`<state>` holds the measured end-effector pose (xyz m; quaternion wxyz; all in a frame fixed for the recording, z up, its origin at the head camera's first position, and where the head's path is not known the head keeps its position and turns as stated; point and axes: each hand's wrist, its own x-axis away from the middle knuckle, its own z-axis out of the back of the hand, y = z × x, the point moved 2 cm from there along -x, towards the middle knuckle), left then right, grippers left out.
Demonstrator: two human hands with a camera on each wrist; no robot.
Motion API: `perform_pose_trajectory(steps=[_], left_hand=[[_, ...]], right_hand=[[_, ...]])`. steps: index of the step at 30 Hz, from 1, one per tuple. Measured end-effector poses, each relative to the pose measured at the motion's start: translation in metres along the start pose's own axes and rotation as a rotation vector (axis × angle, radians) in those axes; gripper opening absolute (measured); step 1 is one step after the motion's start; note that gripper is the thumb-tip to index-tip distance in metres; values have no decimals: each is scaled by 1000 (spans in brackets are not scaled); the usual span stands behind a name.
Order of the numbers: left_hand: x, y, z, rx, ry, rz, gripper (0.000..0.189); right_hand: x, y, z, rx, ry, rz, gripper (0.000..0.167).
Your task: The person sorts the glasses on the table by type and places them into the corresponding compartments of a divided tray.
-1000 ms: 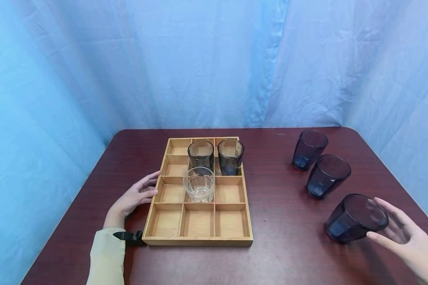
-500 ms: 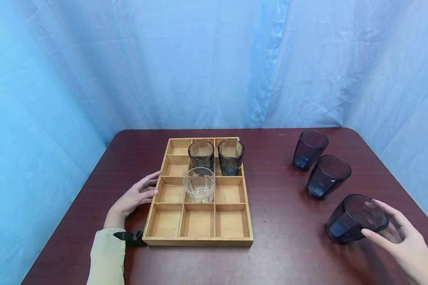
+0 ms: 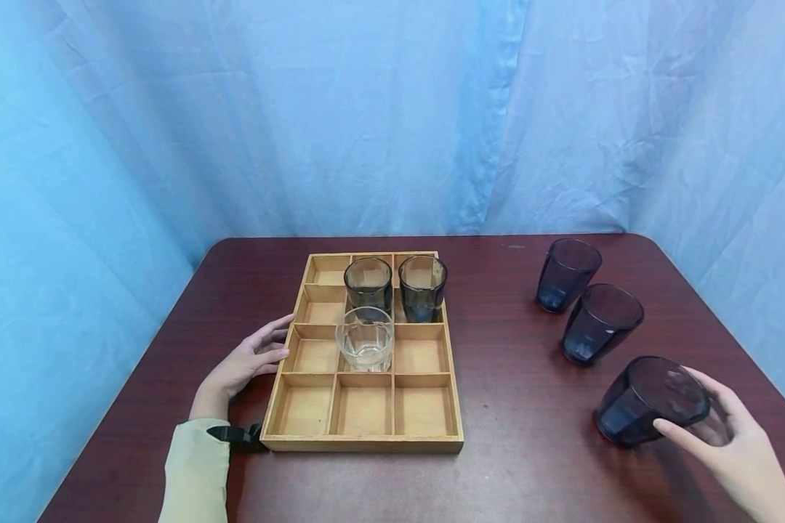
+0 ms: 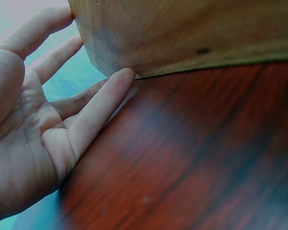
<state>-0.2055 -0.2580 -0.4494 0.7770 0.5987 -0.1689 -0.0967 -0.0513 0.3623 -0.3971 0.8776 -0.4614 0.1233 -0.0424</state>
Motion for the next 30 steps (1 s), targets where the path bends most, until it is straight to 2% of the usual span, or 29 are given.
perform_pose_trajectory(steps=[6,10,15,23,30], left_hand=[[0,1,0,-2,0,-3,70],[1,2,0,-3,1,-2,70],[1,1,0,-4,4,4,70],[0,0,-1,-3,3,5,69],[0,1,0,-2,1,2,69]], right_hand=[[2,-3,-5,72,54,-143,81],[3,-10,-9,72,106,-184,79],[2,-19,-11,34,126,-132,76],[-2,-32,-16,20,62,-71,77],[-9,-49,-26,-38,24,-28,75]])
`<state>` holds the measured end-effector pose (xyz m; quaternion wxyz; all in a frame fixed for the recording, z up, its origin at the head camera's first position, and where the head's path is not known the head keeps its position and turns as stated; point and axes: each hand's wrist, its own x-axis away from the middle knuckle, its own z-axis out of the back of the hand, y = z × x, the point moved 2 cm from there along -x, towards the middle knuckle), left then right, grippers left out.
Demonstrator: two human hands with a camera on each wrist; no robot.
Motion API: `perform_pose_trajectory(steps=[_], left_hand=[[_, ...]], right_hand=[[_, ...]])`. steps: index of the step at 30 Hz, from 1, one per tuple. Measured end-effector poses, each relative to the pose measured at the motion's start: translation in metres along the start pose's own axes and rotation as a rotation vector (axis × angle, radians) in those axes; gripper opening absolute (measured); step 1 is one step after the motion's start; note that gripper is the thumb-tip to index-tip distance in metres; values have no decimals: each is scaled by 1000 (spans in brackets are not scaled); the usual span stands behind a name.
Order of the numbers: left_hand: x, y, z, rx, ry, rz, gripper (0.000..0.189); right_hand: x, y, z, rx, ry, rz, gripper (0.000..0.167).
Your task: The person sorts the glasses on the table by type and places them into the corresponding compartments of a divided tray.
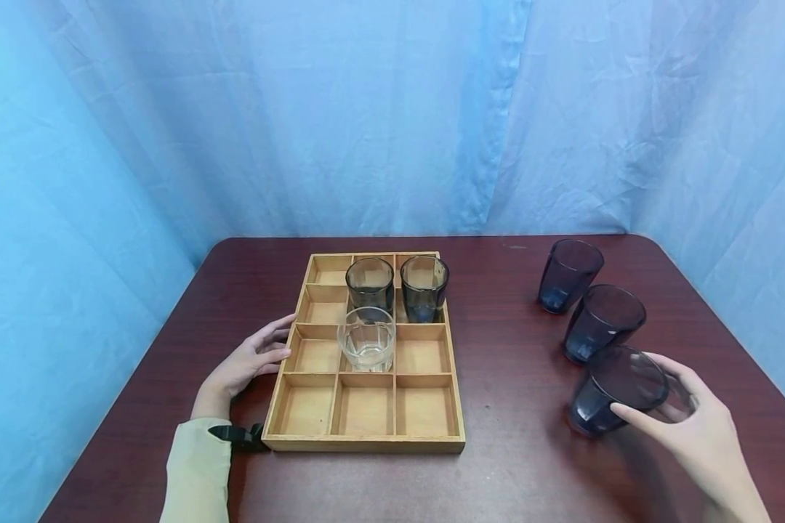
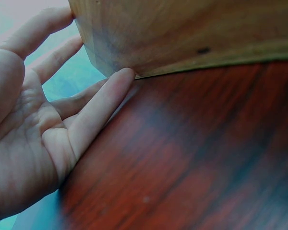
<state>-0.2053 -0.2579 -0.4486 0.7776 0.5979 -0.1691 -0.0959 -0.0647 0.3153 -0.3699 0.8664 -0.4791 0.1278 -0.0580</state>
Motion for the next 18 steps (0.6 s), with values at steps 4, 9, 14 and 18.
perform_pose_trajectory(steps=[4,9,14,18], left_hand=[[0,0,0,1,-4,-3,69],[-1,-1,-1,2,-5,-4,69],[0,-1,0,2,-2,-4,69],[-1,0,0,4,-5,-9,69]], right_hand=[[-5,-10,-8,10,-12,53,74],[-11,-23,-20,38,-49,101,75],[-18,-36,-35,14,-89,140,75],[-24,-47,-47,-7,-107,190,74]])
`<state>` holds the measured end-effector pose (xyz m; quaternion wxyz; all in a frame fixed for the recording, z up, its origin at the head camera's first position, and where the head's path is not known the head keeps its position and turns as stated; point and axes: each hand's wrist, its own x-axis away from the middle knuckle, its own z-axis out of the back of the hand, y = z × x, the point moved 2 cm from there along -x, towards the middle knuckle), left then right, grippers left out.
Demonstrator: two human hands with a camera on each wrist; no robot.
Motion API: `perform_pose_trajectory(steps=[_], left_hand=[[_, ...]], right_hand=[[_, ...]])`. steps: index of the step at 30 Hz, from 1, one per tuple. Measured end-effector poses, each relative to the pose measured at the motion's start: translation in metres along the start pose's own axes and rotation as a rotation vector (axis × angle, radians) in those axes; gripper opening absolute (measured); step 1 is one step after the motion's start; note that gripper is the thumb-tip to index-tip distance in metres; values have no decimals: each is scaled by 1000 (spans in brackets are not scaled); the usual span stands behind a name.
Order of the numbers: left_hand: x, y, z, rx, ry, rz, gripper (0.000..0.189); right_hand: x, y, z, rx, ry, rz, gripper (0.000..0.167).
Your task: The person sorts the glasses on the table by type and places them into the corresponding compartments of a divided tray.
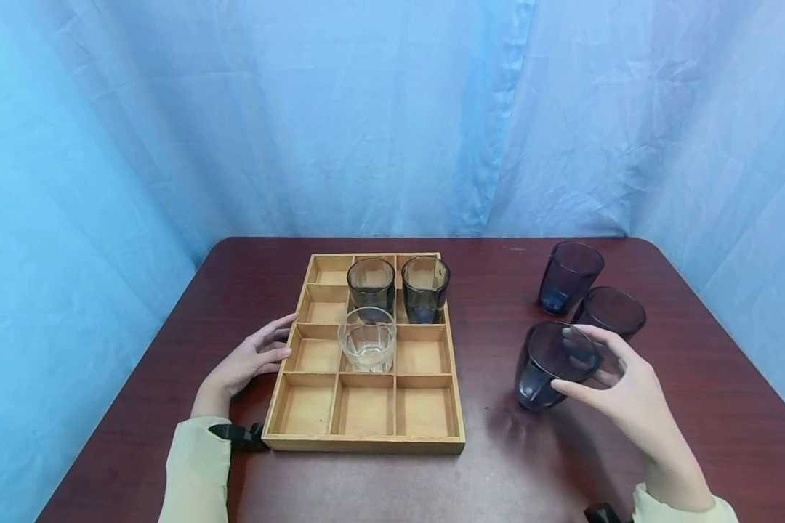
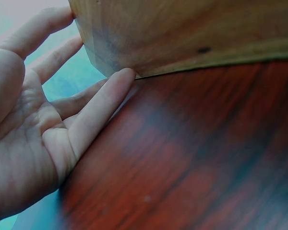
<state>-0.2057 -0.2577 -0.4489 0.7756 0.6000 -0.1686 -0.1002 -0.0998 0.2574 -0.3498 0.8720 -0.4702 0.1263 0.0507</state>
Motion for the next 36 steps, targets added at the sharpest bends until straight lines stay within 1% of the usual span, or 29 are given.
perform_pose_trajectory(steps=[6,11,18,22,26,36], left_hand=[[-1,1,-1,3,-1,-1,68],[0,2,-1,8,-3,-1,68],[1,1,-1,10,-6,0,68],[1,1,-1,12,-5,-2,68],[0,2,-1,9,-1,1,68],[1,2,-2,12,6,8,69]], right_hand=[[-13,-15,-13,-39,-19,57,73],[-24,-26,-24,-73,-53,98,72],[-40,-41,-41,-89,-89,99,69],[-48,-48,-52,-141,-102,104,67],[-55,-52,-62,-188,-118,103,67],[-69,-49,-88,-217,-132,114,66]])
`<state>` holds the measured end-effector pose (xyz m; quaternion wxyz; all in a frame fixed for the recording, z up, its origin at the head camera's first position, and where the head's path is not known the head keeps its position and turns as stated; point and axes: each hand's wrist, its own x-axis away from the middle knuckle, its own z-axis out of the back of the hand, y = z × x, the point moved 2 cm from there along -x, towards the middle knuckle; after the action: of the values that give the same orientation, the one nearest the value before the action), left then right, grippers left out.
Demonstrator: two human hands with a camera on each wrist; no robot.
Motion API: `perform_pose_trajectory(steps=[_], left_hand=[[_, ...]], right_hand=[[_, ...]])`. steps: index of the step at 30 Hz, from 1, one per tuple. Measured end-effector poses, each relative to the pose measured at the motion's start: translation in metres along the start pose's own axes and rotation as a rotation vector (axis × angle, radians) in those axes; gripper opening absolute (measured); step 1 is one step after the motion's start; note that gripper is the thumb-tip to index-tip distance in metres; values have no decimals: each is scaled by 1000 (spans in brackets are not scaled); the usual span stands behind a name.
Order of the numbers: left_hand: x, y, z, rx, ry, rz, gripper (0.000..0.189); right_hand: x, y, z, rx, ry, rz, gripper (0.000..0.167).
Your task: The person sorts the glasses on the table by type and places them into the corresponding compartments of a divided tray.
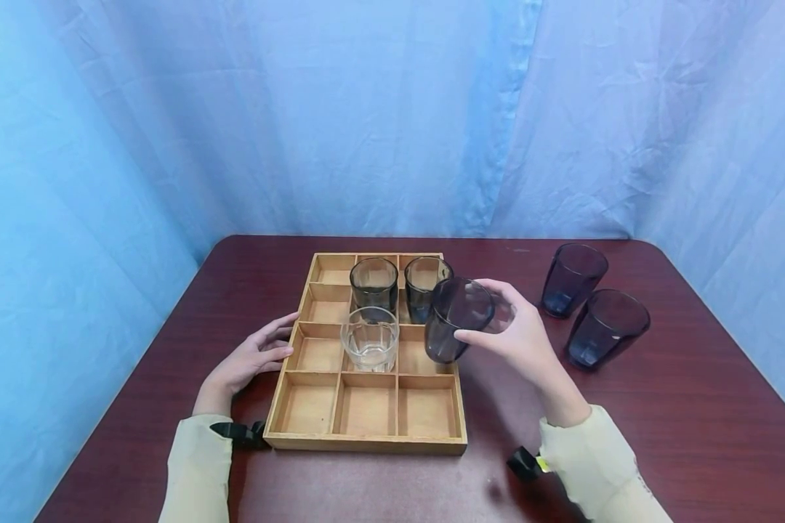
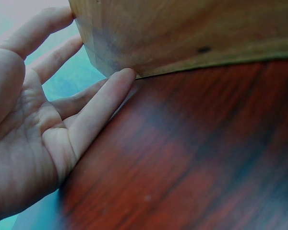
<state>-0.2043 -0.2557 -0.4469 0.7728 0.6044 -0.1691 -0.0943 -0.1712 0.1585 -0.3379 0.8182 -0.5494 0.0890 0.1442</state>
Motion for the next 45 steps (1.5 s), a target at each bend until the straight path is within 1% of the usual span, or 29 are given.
perform_pose_trajectory(steps=[11,17,26,38,45], left_hand=[[0,0,1,-6,3,3,69],[0,0,0,-1,4,5,69],[1,1,0,-2,3,8,69],[0,-1,1,-12,6,11,69],[-1,-2,1,-2,9,14,69]], right_hand=[[-8,5,-19,-11,-22,-38,68],[-9,9,-25,20,-38,-62,69],[-8,15,-31,20,-71,-100,70],[-8,20,-35,-3,-82,-104,70],[-8,22,-38,-2,-90,-113,70]])
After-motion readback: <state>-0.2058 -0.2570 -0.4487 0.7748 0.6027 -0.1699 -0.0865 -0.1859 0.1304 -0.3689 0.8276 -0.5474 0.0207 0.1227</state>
